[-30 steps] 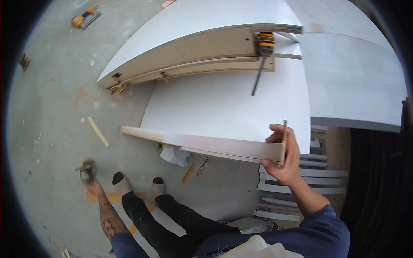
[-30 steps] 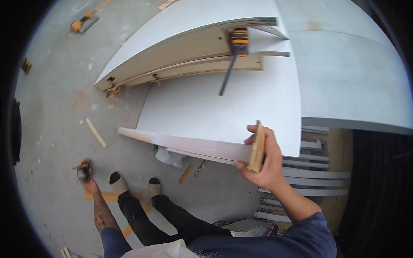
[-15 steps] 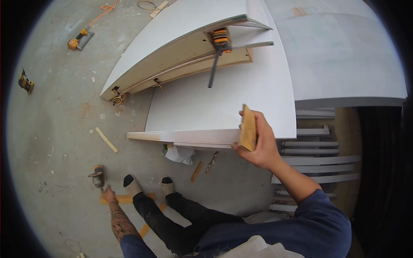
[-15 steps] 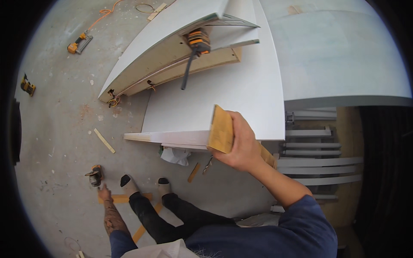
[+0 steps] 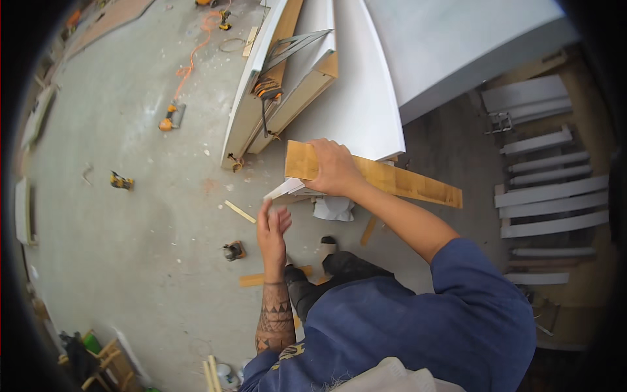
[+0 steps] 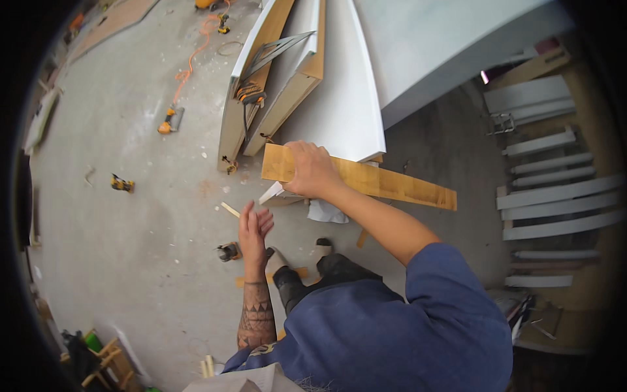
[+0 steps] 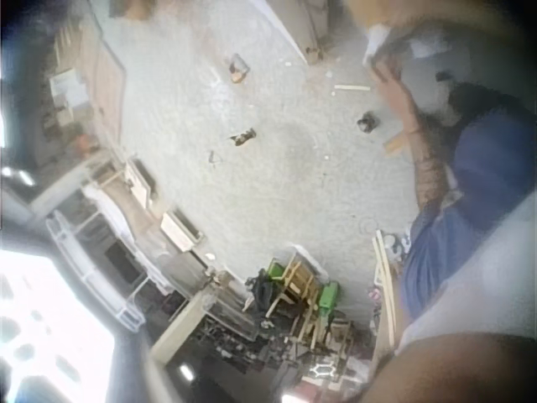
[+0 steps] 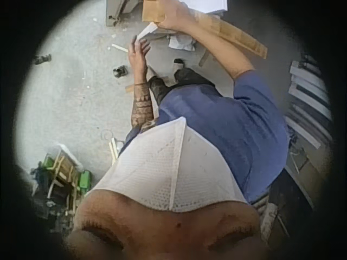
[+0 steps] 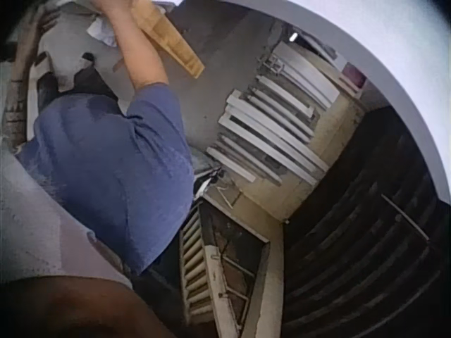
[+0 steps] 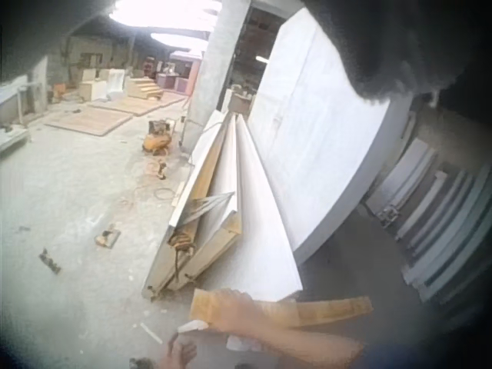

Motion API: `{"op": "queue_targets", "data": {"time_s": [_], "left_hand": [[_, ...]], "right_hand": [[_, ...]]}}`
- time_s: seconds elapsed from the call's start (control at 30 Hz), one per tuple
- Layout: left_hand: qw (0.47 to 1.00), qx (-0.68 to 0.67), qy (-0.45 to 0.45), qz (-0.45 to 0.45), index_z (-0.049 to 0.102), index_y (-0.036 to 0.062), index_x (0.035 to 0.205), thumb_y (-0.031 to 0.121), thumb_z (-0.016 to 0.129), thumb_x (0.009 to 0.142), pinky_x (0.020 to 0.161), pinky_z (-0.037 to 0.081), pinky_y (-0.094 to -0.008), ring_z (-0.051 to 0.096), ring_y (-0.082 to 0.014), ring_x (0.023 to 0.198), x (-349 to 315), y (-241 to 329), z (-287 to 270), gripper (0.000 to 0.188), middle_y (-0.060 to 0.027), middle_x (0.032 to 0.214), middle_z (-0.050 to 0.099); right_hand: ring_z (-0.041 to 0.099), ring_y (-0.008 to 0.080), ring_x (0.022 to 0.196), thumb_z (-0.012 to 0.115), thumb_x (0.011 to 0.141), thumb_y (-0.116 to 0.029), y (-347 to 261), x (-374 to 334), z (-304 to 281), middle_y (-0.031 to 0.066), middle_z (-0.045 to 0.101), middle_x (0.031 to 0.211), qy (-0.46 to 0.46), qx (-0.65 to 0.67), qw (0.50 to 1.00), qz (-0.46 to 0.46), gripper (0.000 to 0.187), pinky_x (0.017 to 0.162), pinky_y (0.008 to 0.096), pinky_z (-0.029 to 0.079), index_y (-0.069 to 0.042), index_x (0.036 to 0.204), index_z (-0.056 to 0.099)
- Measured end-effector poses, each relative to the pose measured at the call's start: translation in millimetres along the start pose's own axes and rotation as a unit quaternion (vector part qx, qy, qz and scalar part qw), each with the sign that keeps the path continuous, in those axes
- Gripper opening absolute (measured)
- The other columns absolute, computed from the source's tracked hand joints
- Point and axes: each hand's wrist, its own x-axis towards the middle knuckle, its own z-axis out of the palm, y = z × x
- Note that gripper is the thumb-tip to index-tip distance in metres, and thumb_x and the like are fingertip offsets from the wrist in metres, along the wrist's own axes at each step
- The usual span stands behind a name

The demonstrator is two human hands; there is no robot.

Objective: The person cuts a wooden board using a handheld rotary cutter, marks another wooden board using a speed square and pencil, cuts along the marked line with the rotary cutter, and measures the board with a tape measure.

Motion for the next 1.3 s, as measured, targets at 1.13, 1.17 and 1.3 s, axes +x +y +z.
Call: {"op": "queue_targets", "data": {"time_s": [1.13,1.17,1.3], "left_hand": [[0.947,0.315,0.063,0.006,0.054,0.0037,0.151,0.014,0.06,0.11,0.075,0.067,-0.0331,0.075,-0.0196,0.094,9.5,99.7,141.1,0.043,-0.0136,0.111,0.073],[0.943,0.328,0.051,0.007,0.055,0.0028,0.15,0.014,0.061,0.109,0.077,0.067,-0.0345,0.075,-0.0202,0.096,9.4,101.3,140.2,0.043,-0.0138,0.112,0.073],[0.94,0.34,0.037,0.018,0.062,0.0003,0.144,0.013,0.066,0.107,0.08,0.067,-0.0352,0.075,-0.0202,0.097,14.1,95.4,142.4,0.039,-0.011,0.113,0.071]], "right_hand": [[0.07,0.0372,0.121,0.074,0.098,-0.051,279.7,-162.5,-83.2,0.016,0.078,0.122,-0.063,0.193,0.967,0.156,0.045,0.108,0.0538,0.046,-0.015,0.125,0.076],[0.07,0.0372,0.121,0.074,0.098,-0.051,279.7,-160.2,-86.0,0.016,0.078,0.122,-0.066,0.195,0.967,0.149,0.045,0.108,0.0538,0.046,-0.015,0.125,0.076],[0.074,0.0397,0.109,0.076,0.097,-0.05,287.4,-162.9,-99.7,0.0182,0.08,0.111,-0.096,0.19,0.957,0.197,0.043,0.099,0.0502,0.054,-0.01,0.111,0.08]]}}
